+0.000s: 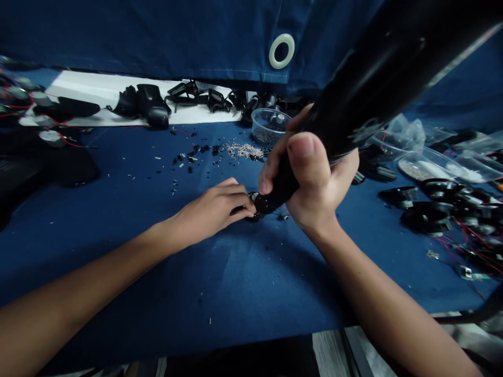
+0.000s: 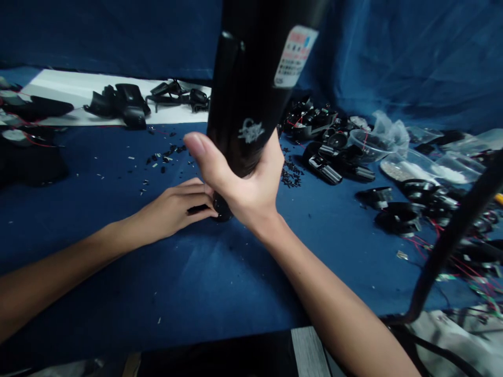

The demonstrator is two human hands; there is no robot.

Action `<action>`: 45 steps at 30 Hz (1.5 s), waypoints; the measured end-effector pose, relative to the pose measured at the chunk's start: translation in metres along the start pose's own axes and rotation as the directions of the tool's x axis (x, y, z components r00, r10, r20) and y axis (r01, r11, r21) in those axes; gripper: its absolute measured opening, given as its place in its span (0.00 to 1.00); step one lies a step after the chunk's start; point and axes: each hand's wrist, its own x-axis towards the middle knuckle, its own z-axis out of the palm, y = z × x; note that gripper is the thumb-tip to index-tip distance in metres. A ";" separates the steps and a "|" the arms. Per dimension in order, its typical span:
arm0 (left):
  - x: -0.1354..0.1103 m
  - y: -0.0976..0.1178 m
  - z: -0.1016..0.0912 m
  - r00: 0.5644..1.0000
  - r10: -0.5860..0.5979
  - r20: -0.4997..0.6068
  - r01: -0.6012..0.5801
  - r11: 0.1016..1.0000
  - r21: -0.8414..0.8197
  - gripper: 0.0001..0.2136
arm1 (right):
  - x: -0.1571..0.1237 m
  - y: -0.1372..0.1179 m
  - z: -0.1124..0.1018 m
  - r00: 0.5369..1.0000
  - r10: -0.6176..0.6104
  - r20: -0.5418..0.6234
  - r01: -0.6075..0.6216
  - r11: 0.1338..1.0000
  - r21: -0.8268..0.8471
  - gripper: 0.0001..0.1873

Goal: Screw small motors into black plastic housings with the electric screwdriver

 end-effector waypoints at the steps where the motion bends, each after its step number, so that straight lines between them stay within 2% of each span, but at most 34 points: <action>1: 0.000 0.000 0.000 1.000 0.002 -0.002 -0.002 1.000 -0.002 0.05 | 0.000 0.001 0.000 1.000 -0.006 0.011 0.006 1.000 -0.001 0.17; 5: 0.000 0.001 -0.001 1.000 0.012 -0.004 -0.012 1.000 -0.011 0.05 | -0.001 0.002 0.000 1.000 -0.002 -0.002 0.002 1.000 -0.027 0.15; 12: 0.000 0.001 0.000 1.000 0.011 -0.021 -0.011 1.000 -0.022 0.05 | 0.002 0.000 0.001 0.998 -0.032 0.046 0.027 0.995 0.091 0.17; 16: 0.000 0.001 0.001 1.000 0.011 -0.020 -0.011 1.000 -0.010 0.06 | 0.001 -0.003 -0.002 0.997 0.045 0.056 -0.044 0.999 -0.015 0.14; 19: -0.001 0.001 0.002 1.000 0.005 -0.015 -0.005 1.000 -0.007 0.06 | 0.001 -0.002 -0.004 0.994 0.089 0.056 -0.084 0.992 -0.094 0.17; 24: 0.000 0.003 0.001 1.000 -0.015 0.010 0.015 1.000 0.004 0.07 | 0.003 -0.002 -0.003 0.991 0.133 -0.001 -0.133 0.987 -0.091 0.18; 28: -0.002 0.009 -0.002 0.999 -0.022 0.030 0.020 0.998 0.066 0.06 | 0.009 -0.011 -0.008 0.990 0.040 -0.138 -0.038 0.999 0.018 0.11; 31: -0.005 0.016 -0.004 0.999 -0.011 0.050 0.003 0.987 0.163 0.06 | 0.011 -0.020 -0.023 0.932 0.007 -0.362 0.013 0.998 0.055 0.09; 35: -0.007 0.024 -0.005 0.997 -0.037 0.068 0.020 0.970 0.243 0.06 | -0.003 -0.020 -0.060 0.790 0.167 -0.590 -0.116 0.986 0.123 0.12; 37: -0.007 0.027 -0.006 0.994 -0.099 0.045 0.086 0.970 0.226 0.06 | -0.016 -0.015 -0.080 0.715 0.301 -0.630 -0.226 0.954 0.200 0.14; 40: -0.006 0.030 -0.008 0.987 -0.161 0.009 0.157 0.972 0.176 0.03 | -0.036 -0.007 -0.102 0.630 0.411 -0.659 -0.348 0.908 0.233 0.16; 43: -0.006 0.029 -0.008 0.988 -0.153 0.016 0.148 0.973 0.176 0.03 | -0.050 -0.002 -0.115 0.576 0.495 -0.650 -0.461 0.854 0.242 0.18; 45: -0.006 0.027 -0.006 0.987 -0.157 0.008 0.154 0.973 0.170 0.03 | -0.055 0.000 -0.123 0.566 0.557 -0.607 -0.556 0.802 0.218 0.19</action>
